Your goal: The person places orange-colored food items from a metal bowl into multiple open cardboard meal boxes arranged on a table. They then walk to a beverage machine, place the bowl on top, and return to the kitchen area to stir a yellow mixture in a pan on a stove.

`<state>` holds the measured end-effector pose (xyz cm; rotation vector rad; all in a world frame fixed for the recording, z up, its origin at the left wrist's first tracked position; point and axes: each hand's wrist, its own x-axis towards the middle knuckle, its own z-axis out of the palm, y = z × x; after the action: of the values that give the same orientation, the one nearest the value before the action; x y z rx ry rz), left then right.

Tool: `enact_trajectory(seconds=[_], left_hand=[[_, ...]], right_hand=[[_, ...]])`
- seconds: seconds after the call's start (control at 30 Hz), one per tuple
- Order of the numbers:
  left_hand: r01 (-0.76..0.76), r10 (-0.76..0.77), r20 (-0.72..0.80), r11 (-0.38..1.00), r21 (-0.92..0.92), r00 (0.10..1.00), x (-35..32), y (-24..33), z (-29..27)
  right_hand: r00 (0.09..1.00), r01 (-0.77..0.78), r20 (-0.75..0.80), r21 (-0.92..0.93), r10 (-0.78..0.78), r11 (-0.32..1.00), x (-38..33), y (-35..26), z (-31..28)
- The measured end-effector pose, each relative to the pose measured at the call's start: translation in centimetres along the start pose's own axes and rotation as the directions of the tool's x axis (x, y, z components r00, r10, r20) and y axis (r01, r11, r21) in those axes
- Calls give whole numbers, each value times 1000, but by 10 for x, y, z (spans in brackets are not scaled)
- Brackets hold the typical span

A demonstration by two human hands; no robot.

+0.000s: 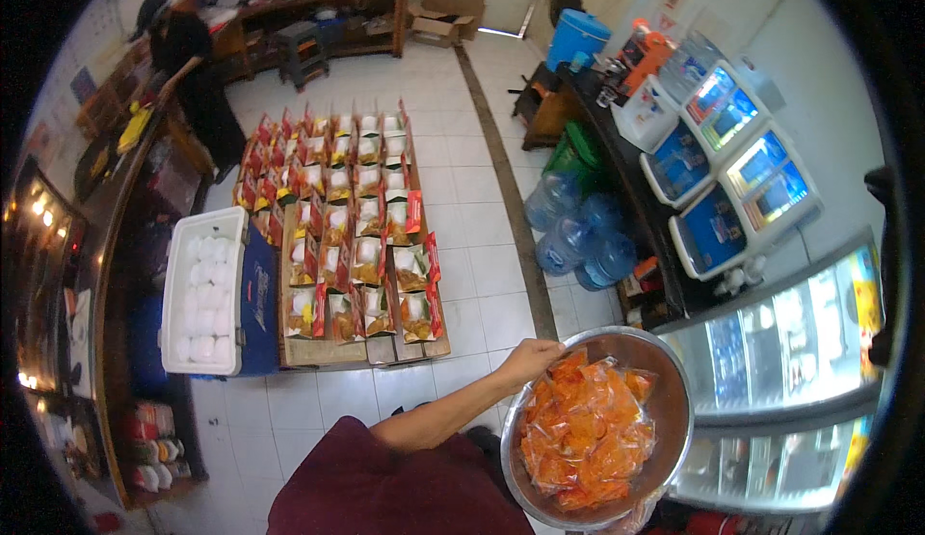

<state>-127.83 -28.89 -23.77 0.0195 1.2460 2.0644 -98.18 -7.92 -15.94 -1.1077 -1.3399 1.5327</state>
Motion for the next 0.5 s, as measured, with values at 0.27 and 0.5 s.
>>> enact_trajectory(seconds=[0.27,0.5], left_hand=[[-74,73,-143,997,-1,987,113,1,36],[-162,164,-290,986,33,943,183,16,74]], right_hand=[[983,-59,172,-12,60,998,159,20,55],[937,-43,346,-24,49,999,303,-10,139]])
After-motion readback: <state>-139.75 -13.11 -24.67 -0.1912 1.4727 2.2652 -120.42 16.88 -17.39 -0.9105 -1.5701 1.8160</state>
